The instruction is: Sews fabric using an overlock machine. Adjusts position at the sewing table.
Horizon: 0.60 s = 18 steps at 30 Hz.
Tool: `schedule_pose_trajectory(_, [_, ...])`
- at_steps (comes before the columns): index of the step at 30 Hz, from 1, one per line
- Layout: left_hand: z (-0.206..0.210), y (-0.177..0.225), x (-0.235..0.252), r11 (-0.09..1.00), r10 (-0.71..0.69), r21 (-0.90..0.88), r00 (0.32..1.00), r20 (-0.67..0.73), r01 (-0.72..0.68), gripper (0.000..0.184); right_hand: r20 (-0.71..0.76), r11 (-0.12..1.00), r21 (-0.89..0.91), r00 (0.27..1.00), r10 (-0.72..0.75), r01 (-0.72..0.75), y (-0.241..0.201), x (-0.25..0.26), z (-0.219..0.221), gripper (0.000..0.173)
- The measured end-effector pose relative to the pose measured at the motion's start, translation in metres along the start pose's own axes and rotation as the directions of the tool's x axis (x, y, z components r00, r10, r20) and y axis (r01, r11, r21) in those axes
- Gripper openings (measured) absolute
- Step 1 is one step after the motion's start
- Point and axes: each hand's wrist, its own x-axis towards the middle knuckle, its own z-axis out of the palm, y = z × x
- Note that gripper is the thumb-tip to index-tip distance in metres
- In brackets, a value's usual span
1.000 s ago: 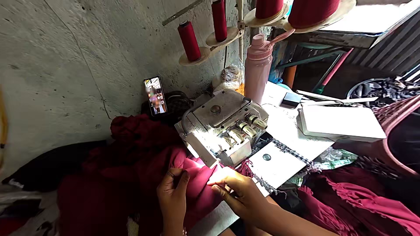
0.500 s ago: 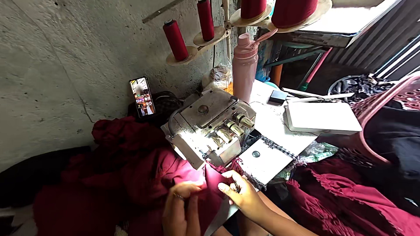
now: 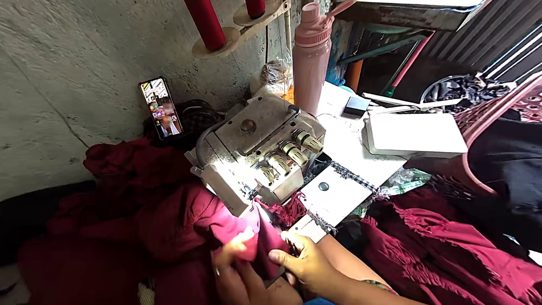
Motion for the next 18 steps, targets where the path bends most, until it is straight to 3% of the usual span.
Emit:
schedule_pose_trajectory(3, [-0.005, -0.053, 0.029, 0.998, 0.051, -0.035, 0.990, -0.133, -0.056, 0.017, -0.056, 0.999, 0.026, 0.998, -0.030, 0.032, 0.025, 0.010, 0.008, 0.012])
schedule_pose_trajectory(7, [-0.010, -0.063, 0.042, 0.991, 0.074, -0.104, 0.994, -0.083, -0.083, 0.019, -0.158, 0.977, -0.092, 0.966, -0.203, 0.191, 0.034, 0.010, 0.011, 0.019])
schedule_pose_trajectory(9, [-0.011, -0.064, 0.037, 0.991, 0.087, -0.097, 0.992, -0.090, -0.096, 0.019, -0.167, 0.908, -0.209, 0.902, -0.399, 0.363, 0.038, 0.008, 0.008, 0.018])
schedule_pose_trajectory(11, [-0.010, -0.064, 0.036, 0.989, 0.095, -0.107, 0.990, -0.105, -0.106, 0.020, -0.124, 0.758, -0.363, 0.778, -0.616, 0.542, 0.044, 0.009, -0.002, 0.019])
schedule_pose_trajectory(14, [-0.009, -0.063, 0.038, 0.985, 0.099, -0.130, 0.988, -0.121, -0.114, 0.021, -0.040, 0.585, -0.535, 0.673, -0.739, 0.610, 0.040, 0.010, -0.013, 0.024])
schedule_pose_trajectory(16, [-0.008, -0.062, 0.039, 0.983, 0.093, -0.146, 0.988, -0.122, -0.110, 0.021, -0.052, 0.606, -0.558, 0.705, -0.707, 0.567, 0.032, 0.009, -0.014, 0.021])
schedule_pose_trajectory(18, [-0.009, -0.062, 0.038, 0.984, 0.087, -0.145, 0.989, -0.116, -0.104, 0.020, -0.117, 0.758, -0.457, 0.814, -0.569, 0.465, 0.024, 0.005, -0.011, 0.017])
